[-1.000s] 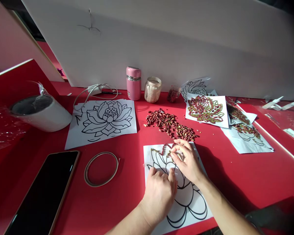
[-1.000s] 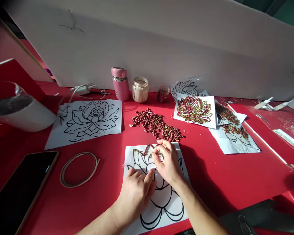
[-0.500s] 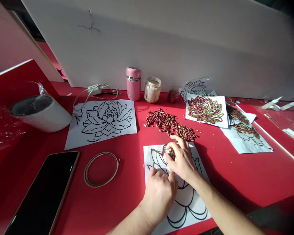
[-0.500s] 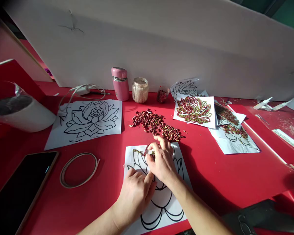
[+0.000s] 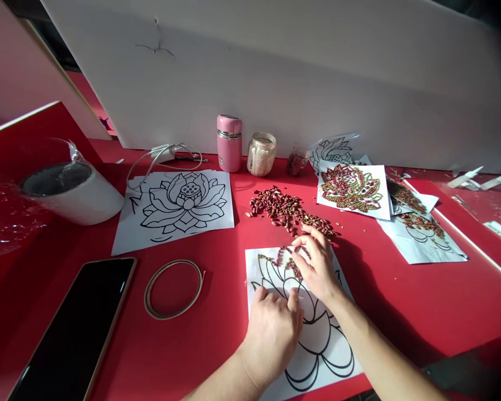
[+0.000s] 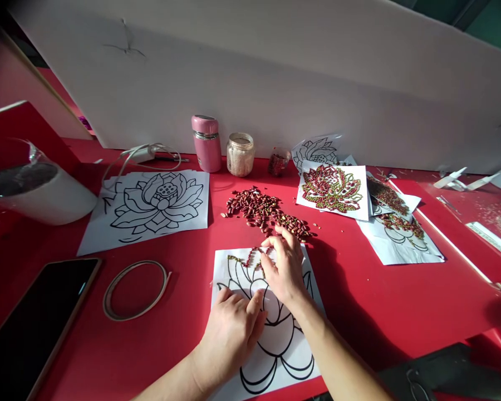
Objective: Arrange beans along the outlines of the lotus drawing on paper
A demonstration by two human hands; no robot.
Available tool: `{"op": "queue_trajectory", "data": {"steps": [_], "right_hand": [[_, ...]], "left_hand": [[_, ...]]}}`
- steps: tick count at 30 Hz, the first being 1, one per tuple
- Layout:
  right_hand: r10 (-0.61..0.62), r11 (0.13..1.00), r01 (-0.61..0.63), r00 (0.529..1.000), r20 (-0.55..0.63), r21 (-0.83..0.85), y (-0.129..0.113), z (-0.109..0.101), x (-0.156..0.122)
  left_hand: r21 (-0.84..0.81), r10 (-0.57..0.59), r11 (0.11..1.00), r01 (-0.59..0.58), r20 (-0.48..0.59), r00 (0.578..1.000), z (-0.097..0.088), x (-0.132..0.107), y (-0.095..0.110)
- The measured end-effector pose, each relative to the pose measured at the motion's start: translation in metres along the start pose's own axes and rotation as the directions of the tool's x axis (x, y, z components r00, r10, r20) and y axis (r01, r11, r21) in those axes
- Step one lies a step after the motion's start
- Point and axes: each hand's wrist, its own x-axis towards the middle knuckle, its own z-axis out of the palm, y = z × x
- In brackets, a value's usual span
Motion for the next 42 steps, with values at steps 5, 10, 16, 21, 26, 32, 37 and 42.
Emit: {"op": "queue_trajectory", "data": {"steps": [5, 10, 16, 21, 26, 32, 37, 42], "right_hand": [[-0.016, 0.999, 0.013, 0.996, 0.085, 0.029, 0.005, -0.005, -0.001], [-0.033, 0.999, 0.036, 0.99, 0.14, -0.021, -0.003, -0.003, -0.003], [-0.039, 0.994, 0.052, 0.991, 0.13, -0.101, -0.006, -0.001, -0.003], [-0.048, 0.99, 0.066, 0.989, 0.14, -0.126, -0.005, 0.0, -0.004], [-0.065, 0.991, 0.078, 0.991, 0.121, -0.104, -0.007, -0.003, -0.003], [0.141, 0.913, -0.147, 0.989, 0.043, 0.381, 0.005, -0.012, 0.005], [0.408, 0.494, -0.376, 0.896, 0.173, 0.784, 0.015, -0.033, 0.015], [0.433, 0.421, -0.368, 0.885, 0.173, 0.829, 0.022, -0.055, 0.029]], "left_hand": [[0.009, 0.01, 1.0, -0.01, -0.008, 1.0, 0.0, -0.001, 0.0], [0.0, 0.005, 1.0, -0.005, -0.011, 1.0, 0.001, -0.001, 0.0], [-0.001, 0.001, 1.0, -0.001, 0.005, 1.0, 0.001, -0.001, -0.001], [0.004, -0.005, 1.0, 0.005, -0.007, 1.0, 0.001, -0.001, 0.0], [0.001, -0.013, 1.0, 0.013, -0.065, 0.998, 0.006, -0.003, -0.001], [0.02, 0.048, 0.999, -0.046, -0.104, 0.993, 0.013, -0.005, -0.005], [0.032, 0.048, 0.999, -0.044, -0.131, 0.99, 0.013, -0.004, -0.005], [0.032, 0.056, 0.998, -0.052, -0.12, 0.991, 0.014, -0.005, -0.005]]}}
